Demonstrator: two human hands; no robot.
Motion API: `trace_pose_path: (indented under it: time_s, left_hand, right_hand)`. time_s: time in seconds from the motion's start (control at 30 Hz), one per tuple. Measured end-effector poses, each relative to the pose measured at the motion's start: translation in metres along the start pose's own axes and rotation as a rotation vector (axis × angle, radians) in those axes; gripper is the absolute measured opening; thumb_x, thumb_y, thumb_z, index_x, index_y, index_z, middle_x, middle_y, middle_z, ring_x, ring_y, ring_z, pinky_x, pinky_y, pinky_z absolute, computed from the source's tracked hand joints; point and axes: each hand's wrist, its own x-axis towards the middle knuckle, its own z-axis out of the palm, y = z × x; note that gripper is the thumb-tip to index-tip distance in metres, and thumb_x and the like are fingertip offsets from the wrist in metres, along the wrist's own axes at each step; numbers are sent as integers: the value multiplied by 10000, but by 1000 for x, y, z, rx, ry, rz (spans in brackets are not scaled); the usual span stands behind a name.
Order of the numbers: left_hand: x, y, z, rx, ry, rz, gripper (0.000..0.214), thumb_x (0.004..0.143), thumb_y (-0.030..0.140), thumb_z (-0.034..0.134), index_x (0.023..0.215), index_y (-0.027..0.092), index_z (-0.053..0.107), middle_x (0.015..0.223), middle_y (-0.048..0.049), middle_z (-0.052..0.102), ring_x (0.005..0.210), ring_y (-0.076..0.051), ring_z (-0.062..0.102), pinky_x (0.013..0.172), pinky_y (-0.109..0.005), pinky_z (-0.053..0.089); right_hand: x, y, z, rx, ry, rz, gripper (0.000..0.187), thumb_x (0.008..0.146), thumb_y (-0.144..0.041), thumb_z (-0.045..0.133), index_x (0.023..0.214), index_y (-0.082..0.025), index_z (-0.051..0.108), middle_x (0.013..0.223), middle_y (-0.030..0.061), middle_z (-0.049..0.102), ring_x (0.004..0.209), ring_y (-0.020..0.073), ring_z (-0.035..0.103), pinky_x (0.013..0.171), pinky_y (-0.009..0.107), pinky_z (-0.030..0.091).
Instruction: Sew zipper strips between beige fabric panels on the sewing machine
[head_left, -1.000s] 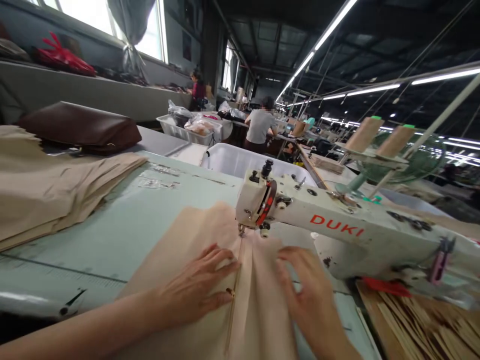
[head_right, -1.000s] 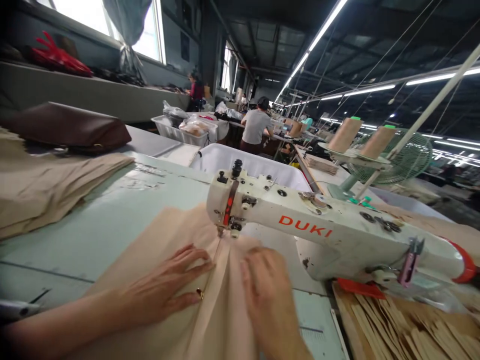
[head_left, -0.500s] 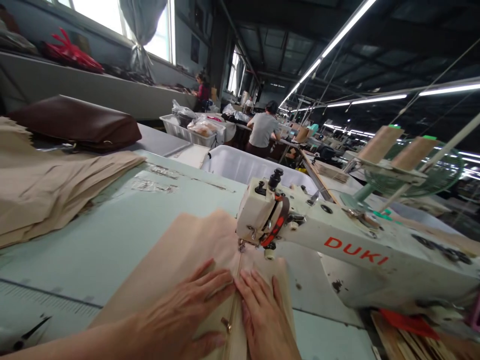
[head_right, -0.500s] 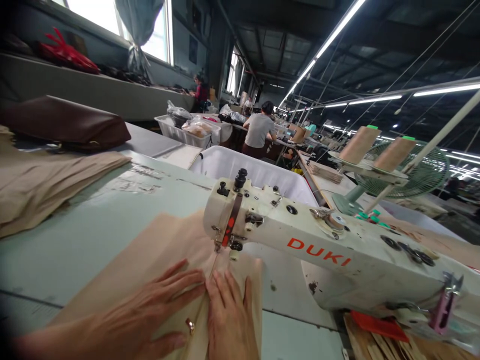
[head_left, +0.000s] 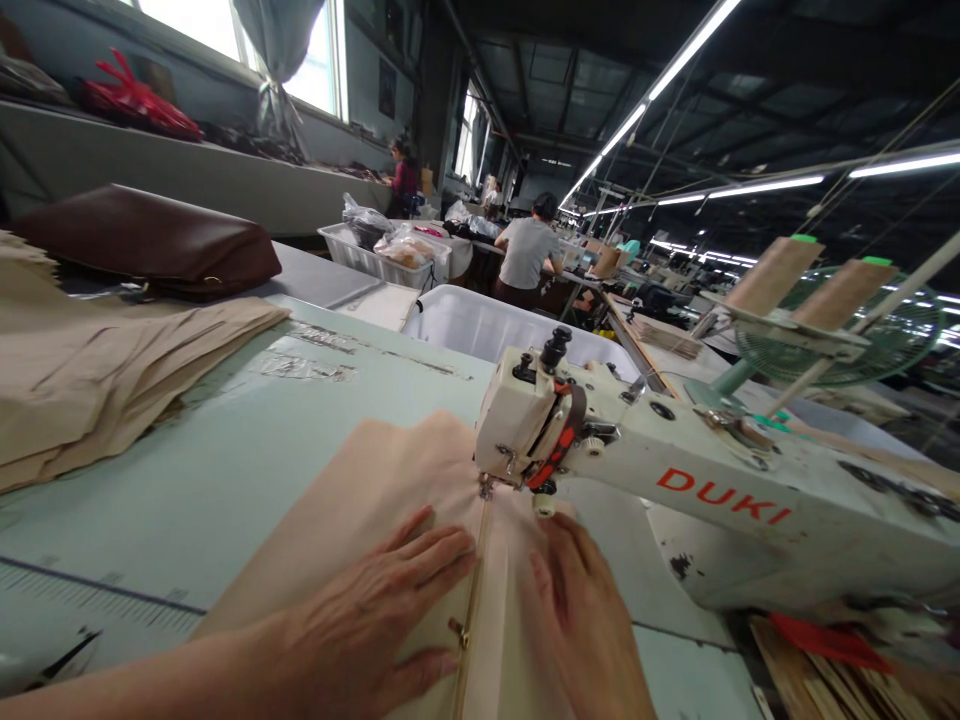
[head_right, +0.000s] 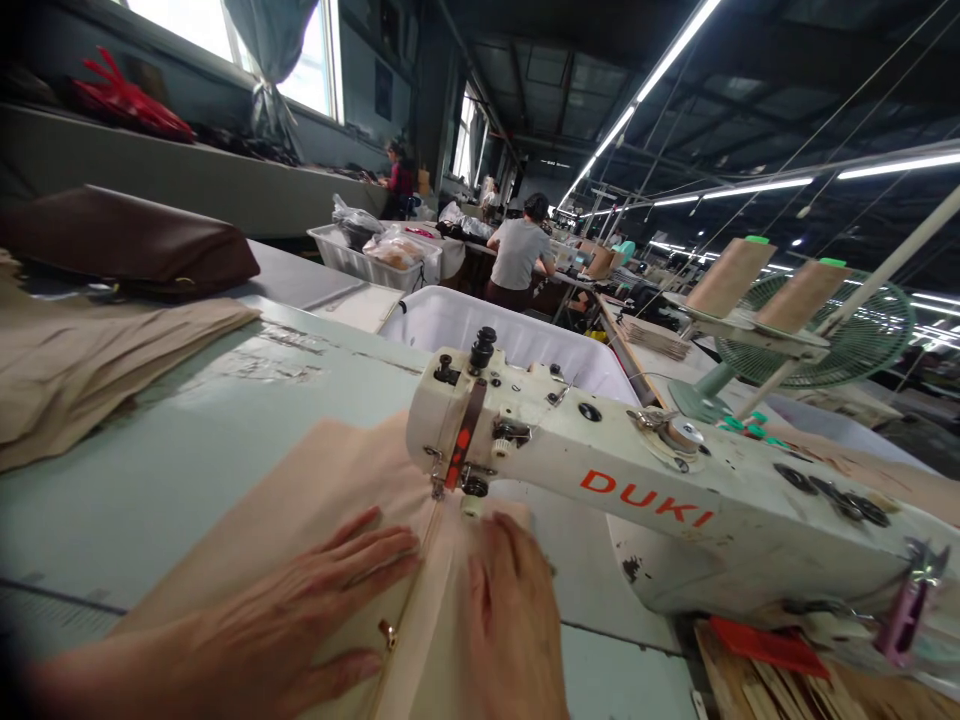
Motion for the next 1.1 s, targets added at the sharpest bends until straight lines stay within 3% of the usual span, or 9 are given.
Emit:
trace_pose_path:
  time_s: [0.07,0.17,0.27,0.43,0.7,0.8,0.93,1.03,1.1]
  left_hand:
    - [0,0,1,19,-6,12,764,911,391,651,1574,283,287,1543,-83,442,1421,-302,415,1242,-510,205]
    - [1,0,2,40,-11,12,734,918,391,638,1564,262,313,1543,-92,438,1421,-320,408,1236,-518,218]
    - [1,1,2,45,-22,17,734,930,395,617,1572,266,287,1547,-83,431,1430,-316,391,1247,-509,187]
    - [3,3,1,47,-55,30,722,946,372,595,1576,247,266,1566,-77,402,1455,-276,355,1267,-477,124]
    - [2,3,-2,48,-10,81,730,919,316,630,1559,248,285,1552,-91,424,1433,-295,396,1248,-529,166]
    - [2,2,-2,44,-2,89,716,933,361,619,1556,244,286,1543,-88,434,1430,-281,401,1255,-503,170]
    - [3,4,-1,56,-11,74,689,917,343,613,1528,220,321,1517,-92,455,1411,-275,419,1257,-495,165]
    - [3,6,0,75,30,77,665,887,306,627,1490,214,364,1480,-106,483,1376,-278,458,1247,-493,191]
    - [3,7,-1,85,58,90,674,869,289,637,1482,207,367,1465,-114,495,1364,-282,471,1238,-486,212]
  right_hand:
    - [10,11,-13,-82,18,219,380,1004,-443,429,1232,-162,546,1236,171,626,1119,342,613,850,492,527]
    - [27,22,-23,-157,-192,391,335,989,-504,479,1021,-185,572,1020,143,679,890,321,671,644,381,481]
    - [39,24,-25,-136,-341,383,259,1017,-398,461,846,-222,545,806,70,689,748,267,670,556,292,333]
    - [42,23,-29,-80,-222,332,317,1039,-349,386,770,-216,488,689,51,656,647,210,624,553,283,222]
    - [41,57,-17,139,-235,318,434,1012,-449,367,656,-212,445,560,-2,538,563,161,547,539,242,308]
    - [36,48,-23,82,-193,340,307,991,-366,400,785,-195,550,724,43,627,628,188,582,570,267,365]
    - [24,0,-38,70,-9,79,281,963,-206,405,1169,-201,598,1166,101,622,1005,247,602,841,375,473]
    - [16,-30,-32,273,-216,-246,465,859,-25,410,1211,-247,619,1243,26,627,1203,206,533,1087,393,383]
    - [11,-36,-21,356,-308,-282,502,811,7,432,1201,-233,636,1272,7,635,1271,201,502,1182,416,282]
